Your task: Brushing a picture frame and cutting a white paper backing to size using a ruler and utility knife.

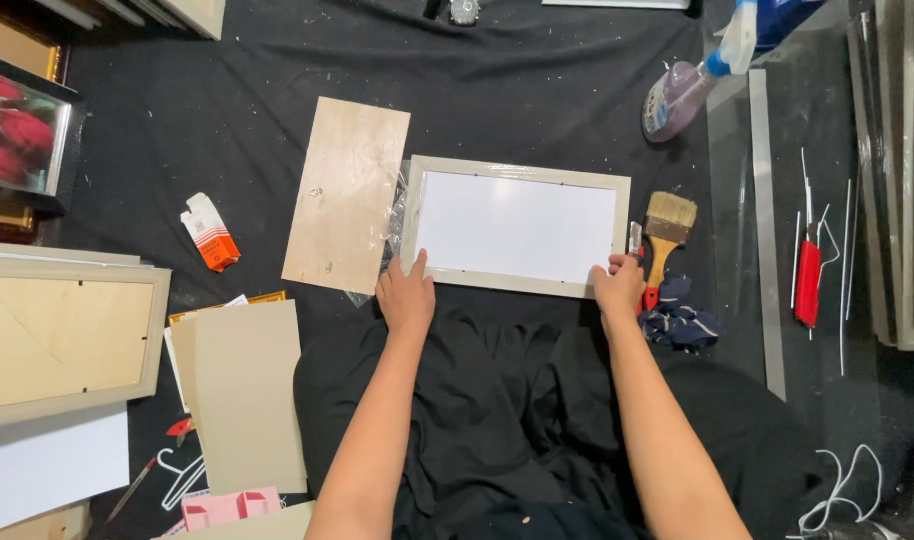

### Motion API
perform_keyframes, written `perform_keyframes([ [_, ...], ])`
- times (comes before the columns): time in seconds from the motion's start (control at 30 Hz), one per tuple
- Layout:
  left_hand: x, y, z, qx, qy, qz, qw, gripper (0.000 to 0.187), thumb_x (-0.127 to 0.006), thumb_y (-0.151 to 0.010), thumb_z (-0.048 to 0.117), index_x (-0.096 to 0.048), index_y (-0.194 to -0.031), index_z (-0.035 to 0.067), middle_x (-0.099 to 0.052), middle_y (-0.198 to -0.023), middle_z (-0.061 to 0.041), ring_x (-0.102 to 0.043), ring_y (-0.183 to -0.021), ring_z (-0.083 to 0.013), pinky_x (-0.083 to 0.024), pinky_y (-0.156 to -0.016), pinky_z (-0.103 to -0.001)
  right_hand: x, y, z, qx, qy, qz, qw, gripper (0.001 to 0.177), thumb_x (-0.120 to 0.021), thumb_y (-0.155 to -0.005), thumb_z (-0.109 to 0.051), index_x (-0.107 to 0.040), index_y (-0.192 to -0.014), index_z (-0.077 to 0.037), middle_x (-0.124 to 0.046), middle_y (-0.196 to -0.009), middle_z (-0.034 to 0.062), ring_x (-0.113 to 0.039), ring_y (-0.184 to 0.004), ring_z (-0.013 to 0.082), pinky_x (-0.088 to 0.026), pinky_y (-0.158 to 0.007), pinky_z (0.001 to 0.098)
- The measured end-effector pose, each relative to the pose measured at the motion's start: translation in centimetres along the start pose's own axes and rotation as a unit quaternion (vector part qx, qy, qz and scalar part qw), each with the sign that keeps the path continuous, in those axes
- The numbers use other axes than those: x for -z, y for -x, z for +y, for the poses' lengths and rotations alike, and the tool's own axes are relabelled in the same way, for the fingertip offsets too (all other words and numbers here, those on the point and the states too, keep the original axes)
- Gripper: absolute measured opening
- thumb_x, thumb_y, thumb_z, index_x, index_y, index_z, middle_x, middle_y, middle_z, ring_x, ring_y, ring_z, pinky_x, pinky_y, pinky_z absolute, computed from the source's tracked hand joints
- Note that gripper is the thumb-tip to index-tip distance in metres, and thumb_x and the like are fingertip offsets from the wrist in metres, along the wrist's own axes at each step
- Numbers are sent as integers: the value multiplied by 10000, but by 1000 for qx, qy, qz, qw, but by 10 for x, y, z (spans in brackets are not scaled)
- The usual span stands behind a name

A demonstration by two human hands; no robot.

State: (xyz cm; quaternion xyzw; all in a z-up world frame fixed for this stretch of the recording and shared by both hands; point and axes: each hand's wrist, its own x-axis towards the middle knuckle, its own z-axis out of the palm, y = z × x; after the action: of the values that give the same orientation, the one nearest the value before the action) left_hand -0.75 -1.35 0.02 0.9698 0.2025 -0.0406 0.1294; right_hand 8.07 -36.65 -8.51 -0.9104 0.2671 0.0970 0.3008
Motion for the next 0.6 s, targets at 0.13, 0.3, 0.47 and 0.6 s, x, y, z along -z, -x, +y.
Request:
perform_keyframes([
  [0.13,-9,0,-4,-7,-7,7,1000,474,-686,-980,328,-606,-1445,288,-531,-1402,-148,-580,-1221,-338,-422,-1042,-462,-18,-30,19,-72,-63,-8,995,446,-772,-822,-415,-679,-1208,-212,-641,-1127,-3,-585,-1083,267,-448,-989,391],
  [0.3,-15,-1,-5,5,21,18,1000,477,-706,-962,304,-617,-1430,289,-523,-1407,-139,-555,-1241,-331,-397,-1056,-464,-3,-37,4,-67,-265,-20,962,572,-845,-787,-254,-590,-1266,-73,-613,-1006,76,-645,-962,188,-563,-826,354],
  [0.47,17,5,13,18,94,70,993,444,-743,-922,232,-648,-1355,206,-503,-1426,-165,-515,-1266,-351,-409,-1058,-488,69,7,-44,-17,-301,-39,953,439,-728,-882,-194,-664,-1286,-34,-683,-998,128,-678,-942,201,-572,-799,352],
  [0.6,-40,18,33,120,406,-67,903,231,-665,-941,346,-735,-1076,173,-735,-1082,-98,-665,-1080,-340,-511,-956,-468,106,5,-36,-70,-428,-105,895,371,-668,-929,-194,-654,-1296,-143,-693,-1118,92,-678,-1070,181,-574,-902,351],
])
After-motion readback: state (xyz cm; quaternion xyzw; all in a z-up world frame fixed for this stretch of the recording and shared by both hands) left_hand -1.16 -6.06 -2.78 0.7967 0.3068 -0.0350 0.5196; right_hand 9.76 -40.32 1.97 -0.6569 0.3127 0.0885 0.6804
